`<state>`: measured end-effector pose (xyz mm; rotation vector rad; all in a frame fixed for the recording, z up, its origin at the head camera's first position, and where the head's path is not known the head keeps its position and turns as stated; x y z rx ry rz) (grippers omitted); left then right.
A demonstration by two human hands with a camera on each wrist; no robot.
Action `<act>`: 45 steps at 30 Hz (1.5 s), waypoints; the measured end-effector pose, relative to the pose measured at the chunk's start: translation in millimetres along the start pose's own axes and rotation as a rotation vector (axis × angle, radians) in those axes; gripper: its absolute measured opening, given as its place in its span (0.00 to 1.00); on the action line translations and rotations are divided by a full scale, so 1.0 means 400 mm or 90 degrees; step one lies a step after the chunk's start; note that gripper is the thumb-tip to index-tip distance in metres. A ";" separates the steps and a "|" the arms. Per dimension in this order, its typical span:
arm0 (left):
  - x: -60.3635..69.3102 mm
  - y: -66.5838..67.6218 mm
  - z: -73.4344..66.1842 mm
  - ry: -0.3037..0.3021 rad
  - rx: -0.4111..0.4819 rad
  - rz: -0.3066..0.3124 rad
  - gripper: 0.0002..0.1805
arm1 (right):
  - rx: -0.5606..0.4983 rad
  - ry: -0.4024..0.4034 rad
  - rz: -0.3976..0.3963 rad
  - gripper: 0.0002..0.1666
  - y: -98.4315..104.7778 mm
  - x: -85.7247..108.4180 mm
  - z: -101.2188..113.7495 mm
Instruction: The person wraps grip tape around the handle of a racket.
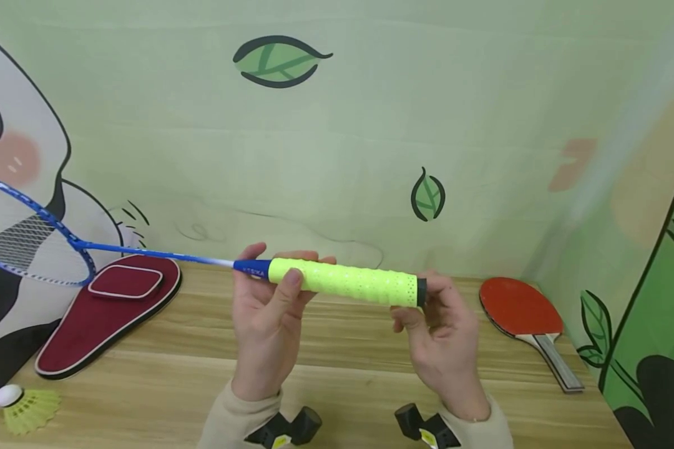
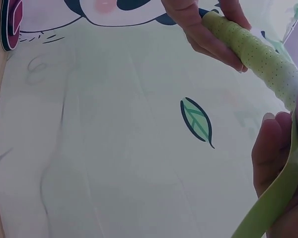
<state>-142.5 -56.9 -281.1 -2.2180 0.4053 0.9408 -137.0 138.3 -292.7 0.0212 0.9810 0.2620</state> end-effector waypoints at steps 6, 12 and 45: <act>0.003 0.002 -0.001 0.006 -0.010 -0.017 0.24 | 0.010 -0.003 -0.002 0.15 0.001 0.001 -0.001; 0.003 0.000 -0.002 0.010 -0.006 -0.026 0.23 | -0.023 0.022 -0.012 0.19 0.002 0.001 -0.003; -0.002 0.014 0.004 0.047 -0.033 -0.107 0.22 | 0.029 0.018 -0.005 0.26 -0.003 0.003 0.004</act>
Point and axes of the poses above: each hand's wrist, its own x-axis away from the middle knuckle, its own y-axis out of the back of the hand, z = x × y, the point moved 4 cm from there along -x, towards the middle knuckle, and after that the axes turned 13 degrees about z, right-handed, at the moved point
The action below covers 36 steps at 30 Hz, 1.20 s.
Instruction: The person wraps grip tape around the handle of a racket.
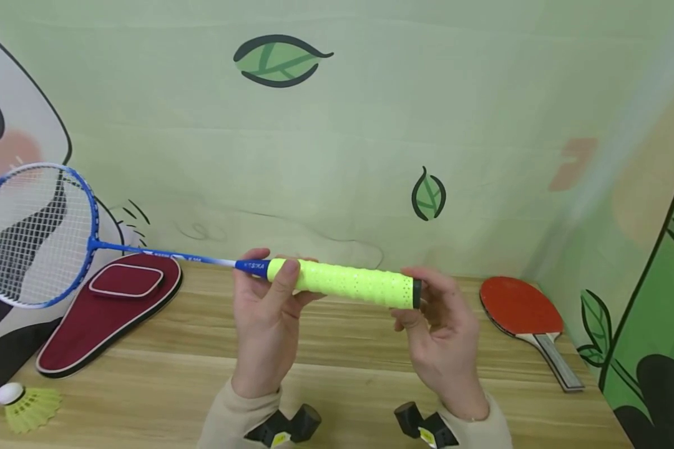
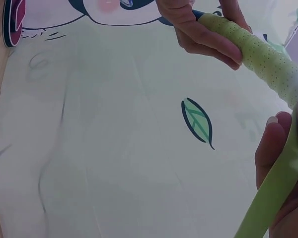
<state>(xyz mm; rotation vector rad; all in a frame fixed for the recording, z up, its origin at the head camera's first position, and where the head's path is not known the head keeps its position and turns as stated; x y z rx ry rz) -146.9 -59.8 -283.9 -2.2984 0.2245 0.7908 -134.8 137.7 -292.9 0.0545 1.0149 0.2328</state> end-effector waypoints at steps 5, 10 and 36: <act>-0.001 0.002 0.002 0.012 -0.009 -0.008 0.23 | -0.006 0.003 0.004 0.24 -0.002 0.001 -0.003; -0.001 -0.007 -0.002 -0.004 0.021 0.036 0.25 | -0.021 -0.002 0.003 0.21 -0.003 -0.002 -0.005; 0.007 -0.012 0.003 -0.016 0.047 0.091 0.18 | -0.097 0.044 0.007 0.20 0.000 -0.008 -0.003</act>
Point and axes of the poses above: each hand's wrist, its own x-axis away from the middle knuckle, its own y-axis out of the back of the hand, z = x × y, the point moved 4 cm from there along -x, towards the middle knuckle, and after that the axes turned 13 degrees about z, right-handed, at the moved point
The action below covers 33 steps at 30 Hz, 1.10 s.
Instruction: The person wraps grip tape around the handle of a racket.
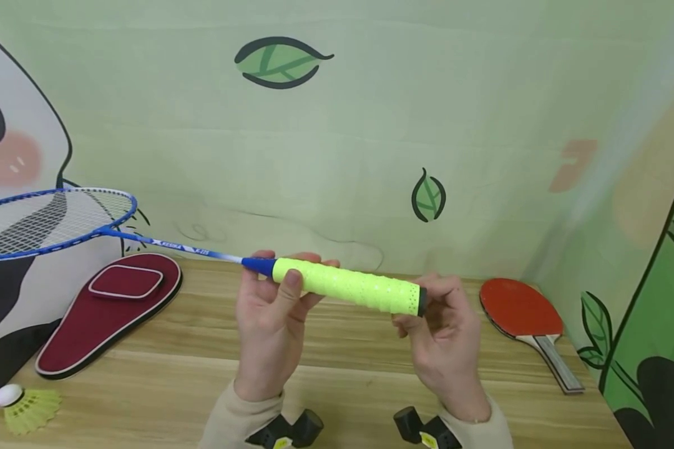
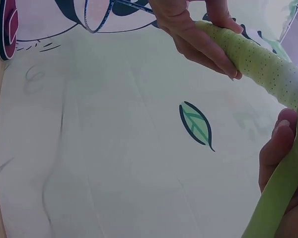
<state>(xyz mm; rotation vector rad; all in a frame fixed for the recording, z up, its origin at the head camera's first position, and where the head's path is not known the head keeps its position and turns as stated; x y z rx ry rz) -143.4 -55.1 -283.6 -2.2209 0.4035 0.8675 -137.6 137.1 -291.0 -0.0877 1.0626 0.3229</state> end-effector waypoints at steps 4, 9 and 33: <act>0.002 0.001 -0.002 0.004 -0.005 -0.013 0.17 | 0.021 0.003 -0.002 0.19 -0.002 0.002 0.003; 0.003 0.001 -0.006 0.009 -0.007 -0.032 0.16 | 0.043 0.006 -0.012 0.19 -0.002 0.003 0.005; -0.004 0.000 -0.001 0.026 0.014 -0.012 0.30 | 0.047 -0.067 -0.049 0.10 0.005 0.006 -0.007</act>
Point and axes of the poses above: each hand's wrist, its own x-axis away from the middle knuckle, its own y-axis out of the back of the hand, z = x × y, the point moved 4 cm from there along -x, towards the middle knuckle, and after that the axes turned 13 degrees about z, right-handed, at the moved point
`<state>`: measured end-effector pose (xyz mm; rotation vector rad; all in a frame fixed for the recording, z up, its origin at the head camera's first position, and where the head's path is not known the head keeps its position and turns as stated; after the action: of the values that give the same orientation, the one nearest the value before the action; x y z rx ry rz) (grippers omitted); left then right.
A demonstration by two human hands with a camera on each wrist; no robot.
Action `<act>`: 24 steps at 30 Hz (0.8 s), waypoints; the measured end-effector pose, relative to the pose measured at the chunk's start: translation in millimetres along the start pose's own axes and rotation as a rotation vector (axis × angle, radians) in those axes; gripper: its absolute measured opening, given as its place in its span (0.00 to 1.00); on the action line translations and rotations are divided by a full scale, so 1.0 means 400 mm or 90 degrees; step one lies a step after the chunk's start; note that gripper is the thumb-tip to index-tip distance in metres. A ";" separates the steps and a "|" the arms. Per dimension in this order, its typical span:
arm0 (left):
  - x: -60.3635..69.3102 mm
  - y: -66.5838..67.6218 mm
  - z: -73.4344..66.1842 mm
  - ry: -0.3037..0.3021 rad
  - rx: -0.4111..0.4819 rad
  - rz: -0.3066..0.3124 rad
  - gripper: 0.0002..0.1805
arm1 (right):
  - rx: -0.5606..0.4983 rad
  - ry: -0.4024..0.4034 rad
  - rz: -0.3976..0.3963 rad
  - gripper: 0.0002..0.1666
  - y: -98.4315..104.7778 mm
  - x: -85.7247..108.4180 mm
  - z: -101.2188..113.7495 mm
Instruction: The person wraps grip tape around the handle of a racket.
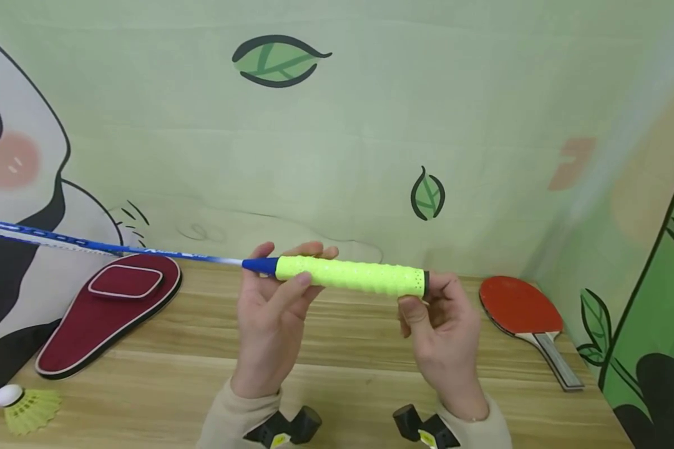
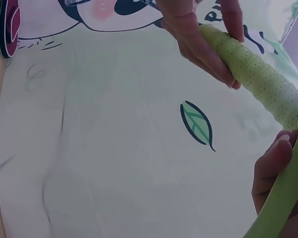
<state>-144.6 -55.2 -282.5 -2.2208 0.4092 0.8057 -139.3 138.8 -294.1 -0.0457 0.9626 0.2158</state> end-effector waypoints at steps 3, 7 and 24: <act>0.000 -0.004 -0.001 -0.019 -0.004 0.026 0.29 | -0.002 -0.007 0.003 0.10 0.005 -0.001 0.001; 0.001 -0.001 -0.001 -0.034 -0.017 0.019 0.26 | 0.011 -0.024 0.009 0.13 0.010 0.000 0.003; 0.006 0.002 0.006 0.015 -0.017 -0.041 0.18 | -0.053 -0.022 -0.021 0.12 0.016 0.003 0.004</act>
<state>-144.2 -54.1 -285.8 -2.2588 0.3380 0.7564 -138.5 145.3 -293.8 -0.1340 0.9169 0.2256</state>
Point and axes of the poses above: each hand's wrist, its own x-axis away from the middle knuckle, its own y-axis out of the back of the hand, z = x × y, the point moved 4 cm from there along -x, towards the middle knuckle, and after that the axes turned 13 degrees about z, right-handed, at the moved point
